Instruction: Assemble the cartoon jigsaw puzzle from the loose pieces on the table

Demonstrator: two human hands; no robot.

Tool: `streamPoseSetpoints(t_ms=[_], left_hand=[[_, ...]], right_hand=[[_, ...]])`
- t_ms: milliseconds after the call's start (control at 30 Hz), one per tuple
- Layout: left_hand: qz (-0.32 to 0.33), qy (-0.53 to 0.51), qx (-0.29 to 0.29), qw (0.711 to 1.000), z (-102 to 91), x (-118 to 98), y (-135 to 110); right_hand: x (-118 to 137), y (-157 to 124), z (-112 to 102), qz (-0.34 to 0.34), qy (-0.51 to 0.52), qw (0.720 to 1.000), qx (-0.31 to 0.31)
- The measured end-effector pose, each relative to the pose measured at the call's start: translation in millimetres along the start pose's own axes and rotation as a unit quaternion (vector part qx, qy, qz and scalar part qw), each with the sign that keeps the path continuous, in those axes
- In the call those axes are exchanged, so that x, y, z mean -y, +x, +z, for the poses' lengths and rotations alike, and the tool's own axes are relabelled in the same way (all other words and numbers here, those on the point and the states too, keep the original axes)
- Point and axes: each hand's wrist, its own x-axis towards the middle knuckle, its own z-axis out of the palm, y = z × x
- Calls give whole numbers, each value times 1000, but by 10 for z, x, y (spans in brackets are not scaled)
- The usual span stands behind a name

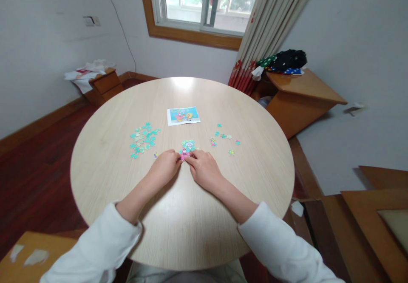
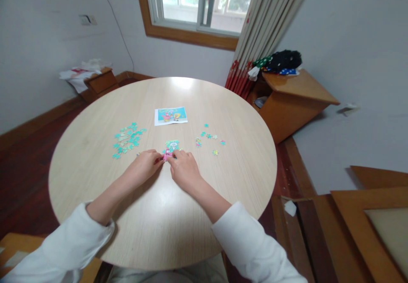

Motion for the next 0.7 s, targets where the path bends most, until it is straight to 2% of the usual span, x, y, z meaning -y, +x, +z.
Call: streamPoseSetpoints(t_ms=[233,700], left_hand=[[-20,58,19,998,-5,-112,-42],[-24,24,-14,999,7,-69,-51]], right_hand=[[60,-1,-28,-7,-49,999,11],[93,-5,-37,-13,-84,996,10]])
